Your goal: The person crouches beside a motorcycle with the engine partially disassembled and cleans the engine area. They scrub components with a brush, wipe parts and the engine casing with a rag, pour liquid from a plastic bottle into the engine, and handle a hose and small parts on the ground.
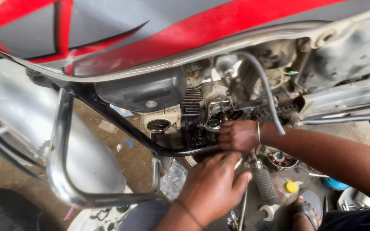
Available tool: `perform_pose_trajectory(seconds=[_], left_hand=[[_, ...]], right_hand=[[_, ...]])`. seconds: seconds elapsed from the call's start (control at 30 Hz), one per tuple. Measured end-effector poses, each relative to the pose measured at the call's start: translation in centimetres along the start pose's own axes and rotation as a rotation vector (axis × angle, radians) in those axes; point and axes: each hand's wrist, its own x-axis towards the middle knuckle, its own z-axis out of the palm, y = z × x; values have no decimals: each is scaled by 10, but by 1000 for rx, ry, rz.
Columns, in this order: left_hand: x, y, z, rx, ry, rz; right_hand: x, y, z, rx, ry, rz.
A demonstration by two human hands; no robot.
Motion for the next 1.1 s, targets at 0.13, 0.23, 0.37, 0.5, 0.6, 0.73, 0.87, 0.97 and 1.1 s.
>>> perform_pose_trajectory(seconds=[0.13, 0.23, 0.37, 0.5, 0.6, 0.73, 0.87, 0.97, 1.1], left_hand=[[1, 0, -20, -9, -109, -59], [2, -8, -10, -7, -132, -53], [1, -17, 4, -29, -107, 56], [2, -13, -4, -39, -142, 23], [2, -12, -3, -44, -140, 6], [1, -11, -1, -49, -109, 28], [3, -7, -4, -38, -123, -1], [8, -10, 0, -42, -88, -15], [12, -14, -12, -11, -11, -56]], right_hand=[[8, 13, 10, 119, 99, -67], [12, 16, 1, 134, 118, -128], [13, 17, -4, 216, 38, -149], [13, 15, 6, 170, 105, -122], [15, 8, 2, 95, 232, -93], [15, 2, -3, 45, 299, -54], [16, -3, -4, 24, 391, -14], [8, -8, 1, 67, 367, 43], [14, -36, -15, 149, 393, 328]])
